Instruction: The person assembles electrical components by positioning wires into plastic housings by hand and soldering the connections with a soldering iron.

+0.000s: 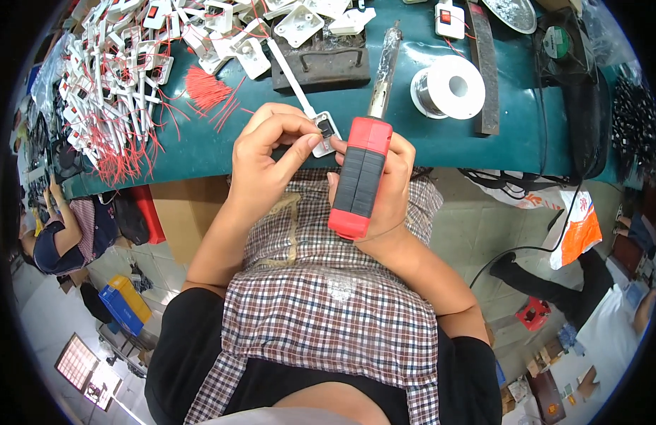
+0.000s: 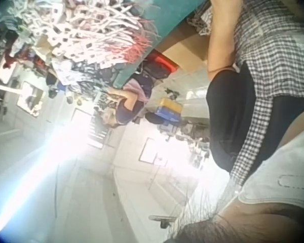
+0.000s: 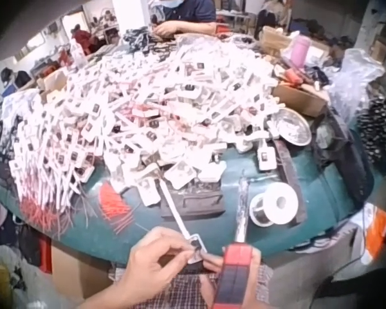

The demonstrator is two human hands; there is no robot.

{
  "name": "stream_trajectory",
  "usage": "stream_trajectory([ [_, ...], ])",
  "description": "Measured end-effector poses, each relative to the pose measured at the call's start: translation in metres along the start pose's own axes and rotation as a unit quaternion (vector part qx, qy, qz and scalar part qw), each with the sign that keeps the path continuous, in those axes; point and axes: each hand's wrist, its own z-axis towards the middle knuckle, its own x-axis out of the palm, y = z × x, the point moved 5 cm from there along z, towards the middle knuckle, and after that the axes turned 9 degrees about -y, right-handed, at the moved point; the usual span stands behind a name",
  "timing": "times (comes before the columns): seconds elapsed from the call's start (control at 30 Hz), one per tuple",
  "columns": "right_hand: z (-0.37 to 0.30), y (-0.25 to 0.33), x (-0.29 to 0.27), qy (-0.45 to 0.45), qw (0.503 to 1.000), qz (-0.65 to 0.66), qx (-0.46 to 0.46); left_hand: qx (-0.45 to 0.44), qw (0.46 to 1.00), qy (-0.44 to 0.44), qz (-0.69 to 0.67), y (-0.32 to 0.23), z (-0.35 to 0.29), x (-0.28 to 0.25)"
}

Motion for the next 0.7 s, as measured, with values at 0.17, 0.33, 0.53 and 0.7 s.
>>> stream_trajectory([
  [0.17, -0.005, -0.008, 0.002, -0.011, 0.999, 0.016, -0.039, 0.017, 0.997, -0.056, 0.054, -0.01, 0.0, 0.0],
  [0.33, -0.006, -0.009, -0.004, 0.08, 0.993, -0.078, -0.036, 0.082, 0.976, -0.073, 0.188, -0.015, -0.001, 0.001],
  [0.53, -0.006, -0.005, -0.016, 0.076, 0.99, 0.052, 0.106, 0.109, 0.962, -0.08, 0.236, -0.011, -0.004, 0.004],
  [0.7, 0.007, 0.025, -0.049, 0.168, 0.984, -0.011, 0.054, 0.108, 0.962, -0.078, 0.239, -0.011, -0.007, 0.005],
])
